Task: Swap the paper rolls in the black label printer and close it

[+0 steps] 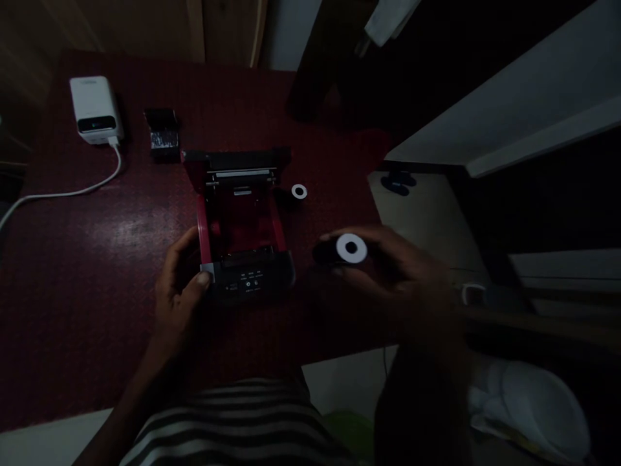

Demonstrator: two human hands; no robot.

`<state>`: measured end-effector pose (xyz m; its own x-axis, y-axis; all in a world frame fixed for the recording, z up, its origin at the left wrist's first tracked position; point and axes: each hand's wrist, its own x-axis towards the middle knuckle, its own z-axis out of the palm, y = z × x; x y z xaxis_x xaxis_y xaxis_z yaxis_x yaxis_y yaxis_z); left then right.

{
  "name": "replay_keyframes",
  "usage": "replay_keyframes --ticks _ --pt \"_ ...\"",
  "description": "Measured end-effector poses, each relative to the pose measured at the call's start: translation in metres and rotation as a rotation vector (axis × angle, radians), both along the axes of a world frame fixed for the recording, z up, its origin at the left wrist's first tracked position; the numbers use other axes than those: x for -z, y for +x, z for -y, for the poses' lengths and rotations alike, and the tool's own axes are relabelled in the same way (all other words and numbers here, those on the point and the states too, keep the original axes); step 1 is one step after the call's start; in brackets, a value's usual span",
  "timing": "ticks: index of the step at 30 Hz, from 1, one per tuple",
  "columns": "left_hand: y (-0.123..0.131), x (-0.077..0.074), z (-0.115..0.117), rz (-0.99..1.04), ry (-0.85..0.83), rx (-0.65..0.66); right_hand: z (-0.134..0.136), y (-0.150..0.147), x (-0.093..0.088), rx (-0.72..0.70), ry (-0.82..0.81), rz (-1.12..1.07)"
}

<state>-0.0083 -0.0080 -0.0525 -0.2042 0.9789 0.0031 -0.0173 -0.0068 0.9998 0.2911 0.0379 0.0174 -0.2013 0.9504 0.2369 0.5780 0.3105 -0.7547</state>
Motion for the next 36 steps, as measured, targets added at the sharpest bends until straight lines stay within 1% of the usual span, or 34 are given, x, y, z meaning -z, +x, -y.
replay_keyframes --ticks 2,3,4,6,9,11,13,15,18,22,27,29,31,34,36 --pt "0.0 0.002 0.001 0.014 0.009 -0.003 -0.009 -0.013 -0.03 -0.19 0.12 0.098" --pt "-0.001 0.004 0.001 0.01 0.013 0.0 -0.015 -0.024 -0.04 -0.272 0.159 0.176" --pt "-0.002 0.004 0.002 -0.003 0.017 0.006 -0.023 -0.038 -0.045 -0.352 0.193 0.267" --pt "-0.003 0.005 0.002 -0.039 0.028 0.019 -0.037 -0.069 -0.045 -0.429 0.203 0.485" --pt "-0.004 0.004 0.002 -0.039 0.029 0.036 -0.052 -0.11 -0.036 -0.466 0.127 0.801" --pt "-0.004 0.003 0.002 -0.025 0.021 0.043 -0.058 -0.128 -0.034 -0.459 0.045 0.913" --pt "-0.004 0.002 0.003 -0.03 0.015 0.04 -0.062 -0.138 -0.035 -0.437 -0.039 0.955" --pt "-0.004 0.0 0.004 -0.031 0.007 0.039 -0.066 -0.143 -0.034 -0.424 -0.105 0.965" --pt "-0.005 0.0 0.004 -0.023 -0.014 0.049 -0.074 -0.146 -0.028 -0.43 -0.153 0.963" --pt "-0.004 -0.001 0.004 -0.025 -0.013 0.048 -0.079 -0.147 -0.018 -0.408 -0.141 0.97" --pt "-0.003 -0.001 0.005 0.003 -0.05 0.048 -0.077 -0.144 -0.015 -0.414 -0.151 0.92" --pt "-0.004 0.001 0.005 0.008 -0.04 0.045 -0.076 -0.136 -0.014 -0.411 -0.163 0.839" --pt "-0.004 0.003 0.006 0.011 -0.031 0.05 -0.075 -0.124 -0.015 -0.432 -0.165 0.703" --pt "-0.005 0.003 0.005 0.005 -0.042 0.052 -0.072 -0.101 -0.019 -0.543 -0.137 0.443" --pt "-0.005 0.001 0.004 0.006 -0.051 0.044 -0.069 -0.09 -0.023 -0.614 -0.132 0.338"
